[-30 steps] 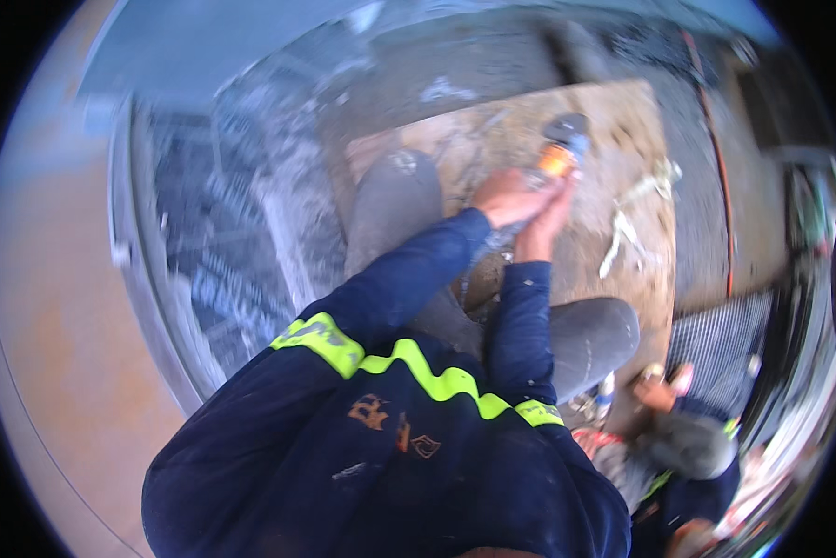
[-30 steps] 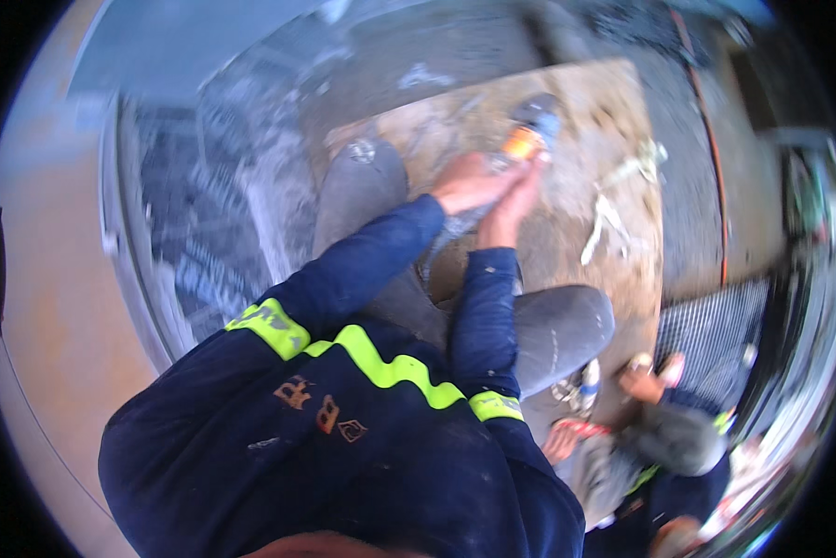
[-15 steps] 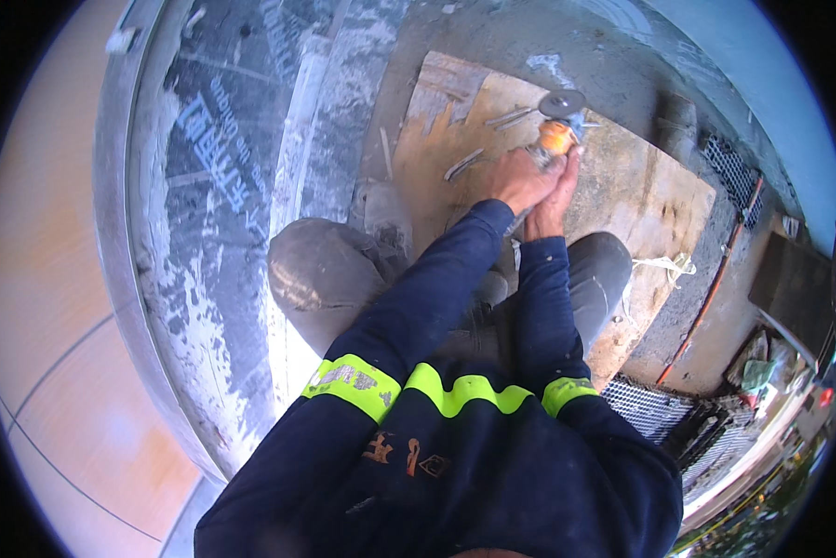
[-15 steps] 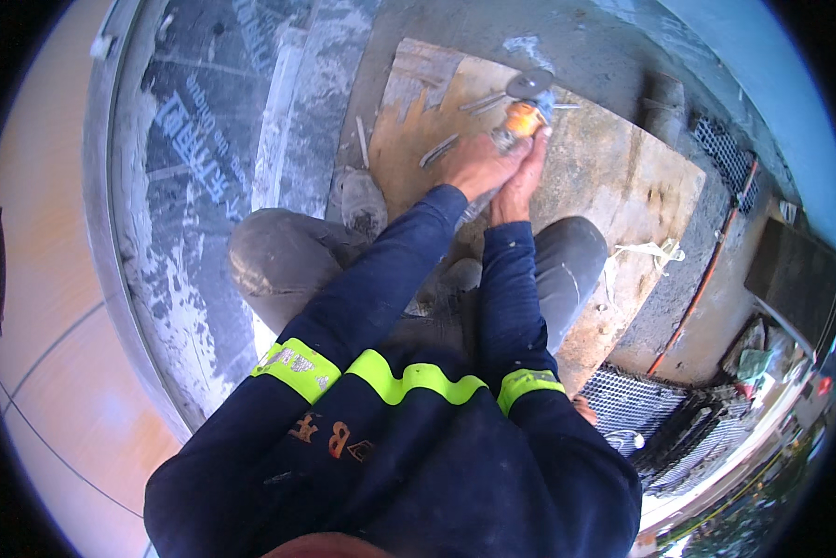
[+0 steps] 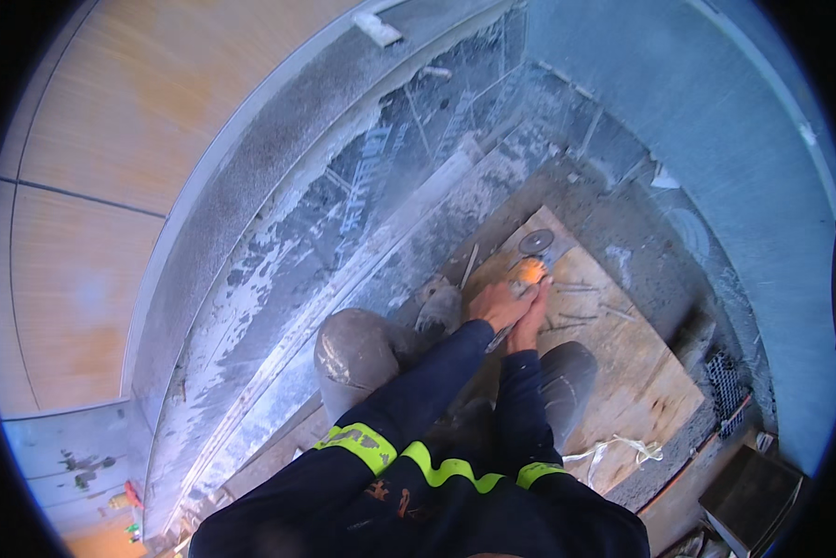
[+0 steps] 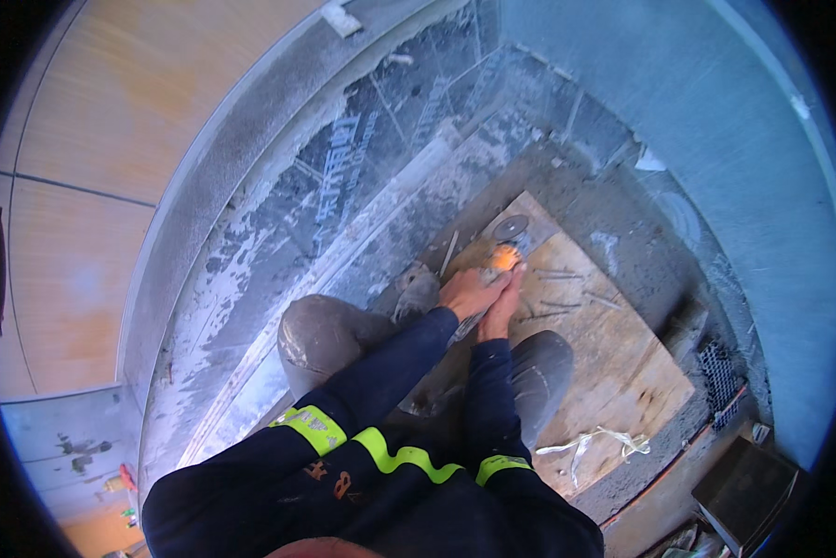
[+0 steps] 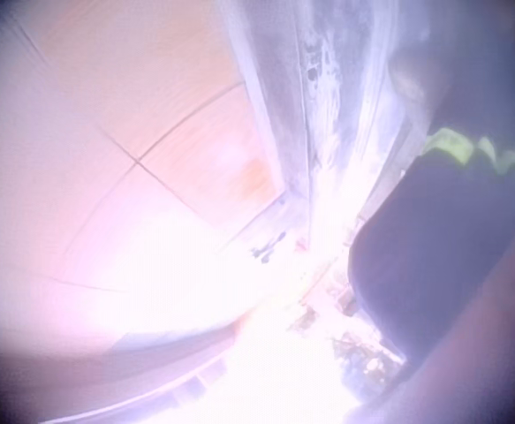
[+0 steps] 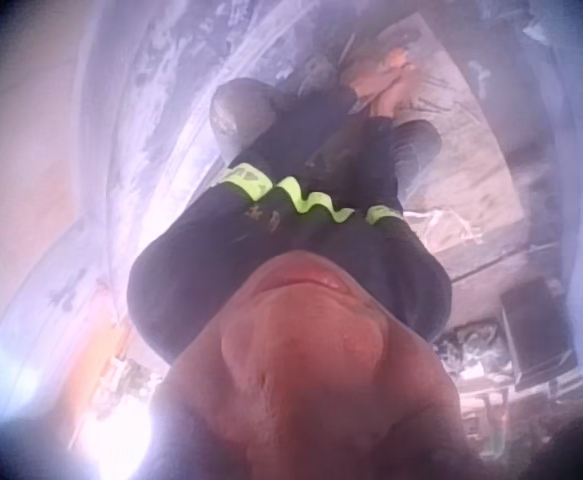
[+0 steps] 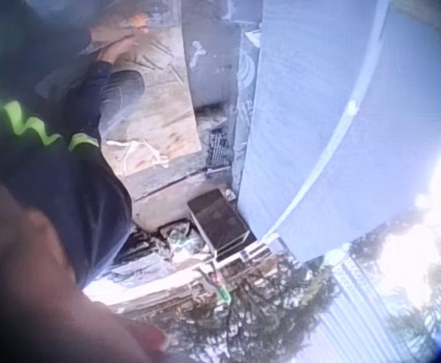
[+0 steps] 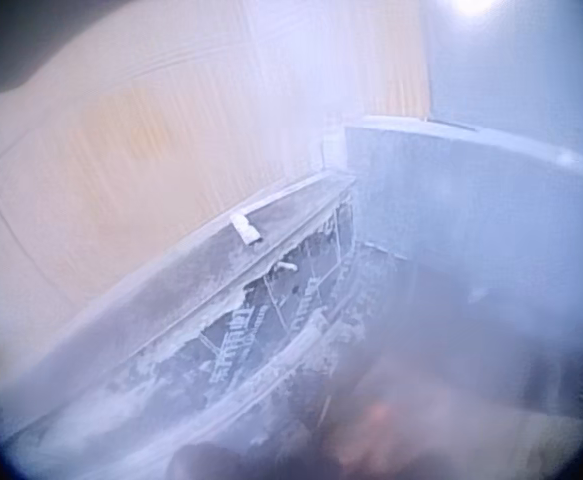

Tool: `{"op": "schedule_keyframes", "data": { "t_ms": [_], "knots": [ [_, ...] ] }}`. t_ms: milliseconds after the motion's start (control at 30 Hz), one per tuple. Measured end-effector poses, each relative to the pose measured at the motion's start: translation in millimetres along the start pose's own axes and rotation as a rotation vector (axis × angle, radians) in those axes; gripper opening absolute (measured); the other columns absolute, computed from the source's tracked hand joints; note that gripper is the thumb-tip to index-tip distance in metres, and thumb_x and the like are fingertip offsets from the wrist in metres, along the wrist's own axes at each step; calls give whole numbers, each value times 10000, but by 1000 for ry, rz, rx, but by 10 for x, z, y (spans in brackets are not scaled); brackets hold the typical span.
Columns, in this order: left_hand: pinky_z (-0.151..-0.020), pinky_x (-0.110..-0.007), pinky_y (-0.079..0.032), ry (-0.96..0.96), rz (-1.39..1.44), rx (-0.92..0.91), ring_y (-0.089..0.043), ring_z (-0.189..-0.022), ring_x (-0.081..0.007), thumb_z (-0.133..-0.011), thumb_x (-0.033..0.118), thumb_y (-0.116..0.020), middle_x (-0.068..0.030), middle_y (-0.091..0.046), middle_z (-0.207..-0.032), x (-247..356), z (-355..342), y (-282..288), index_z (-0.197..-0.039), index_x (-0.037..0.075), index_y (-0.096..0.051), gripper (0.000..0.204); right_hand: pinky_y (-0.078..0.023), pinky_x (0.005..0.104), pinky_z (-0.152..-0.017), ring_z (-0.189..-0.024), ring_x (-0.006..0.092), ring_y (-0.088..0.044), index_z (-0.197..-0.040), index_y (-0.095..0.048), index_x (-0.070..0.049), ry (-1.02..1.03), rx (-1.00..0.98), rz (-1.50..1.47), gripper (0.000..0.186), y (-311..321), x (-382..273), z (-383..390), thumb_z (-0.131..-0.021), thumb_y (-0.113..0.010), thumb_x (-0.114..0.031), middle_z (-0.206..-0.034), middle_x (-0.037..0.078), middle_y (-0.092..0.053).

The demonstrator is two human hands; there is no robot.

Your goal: The person sits on a wooden board and wraps the body of a handheld power tool with white tape. A coworker assists by handing over tape and holding the tool while the person wraps it.

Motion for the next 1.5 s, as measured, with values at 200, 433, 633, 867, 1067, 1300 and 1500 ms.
{"op": "schedule_keyframes", "data": {
  "t_ms": [200, 433, 633, 867, 1067, 1300, 1500],
  "knots": [
    [-1071, -456, -526, -107, 55, -26, -672, -1290, -352, -952, 741, -609, -244, -726, -1322, -420, -696, -248, -1361, -14, -693, 862, -492, 349, -1021, -1176, 170, -606, -1460, -585, -53, 136, 28, 249, 522, -48, 21, -34, -1142, -503, -458, -1284, 55, -655],
    [-1125, -421, -476, -258, 178, -91, -608, -1380, -368, -1011, 546, -644, -256, -639, -1470, 253, -549, -310, -1465, -45, -599, 748, -501, 352, -1011, -1149, 192, -643, -1406, -649, -25, 144, 191, 84, 513, 150, -242, -220, -1116, -540, -434, -1257, 87, -702],
    [-966, -415, -543, -257, 149, -218, -702, -1141, -298, -1029, 630, -602, -229, -728, -1275, 311, -539, -415, -1343, -153, -642, 844, -522, 399, -1006, -1203, 241, -642, -1362, -686, 11, 295, 264, 185, 629, 116, -439, 11, -1087, -540, -536, -1292, 184, -722],
    [-846, -377, -588, -169, 99, -430, -744, -1002, -247, -1033, 639, -607, -176, -751, -1175, 491, -557, -333, -1377, -100, -641, 816, -508, 435, -1061, -1310, 381, -625, -1434, -613, 56, 138, 451, -7, 888, -99, -680, 372, -957, -620, -693, -1348, 226, -693],
    [-1051, -377, -515, -157, 181, -519, -654, -1252, -241, -1046, 624, -603, -150, -684, -1385, 268, -927, -548, -1508, -12, -581, 786, -516, 425, -1010, -1186, 302, -683, -1244, -725, 48, 267, 608, 193, 720, 84, -513, 196, -979, -650, -617, -1206, 181, -750],
    [-688, -390, -606, -192, 184, -398, -733, -887, -255, -1033, 618, -611, -193, -733, -1114, 1017, 114, -369, -1308, -91, -658, 762, -557, 355, -799, -951, 215, -699, -1276, -693, 25, 217, 412, -8, 603, -199, -1452, 814, -1022, -649, -521, -1087, 147, -742],
    [-674, -412, -606, -262, 270, -452, -743, -851, -265, -998, 615, -630, -185, -752, -1000, 1066, 294, -343, -1224, -85, -712, 740, -531, 354, -669, -749, 165, -673, -1120, -745, 60, 375, 411, 270, 625, -87, -1615, 966, -1026, -642, -549, -824, 118, -725]
  ]
}}
Point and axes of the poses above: each hand's wrist, its own z-axis away from the middle knuckle, its own y-axis out of the back of the hand, x = y × z, the point moved 1 cm from there along -z, towards the middle knuckle
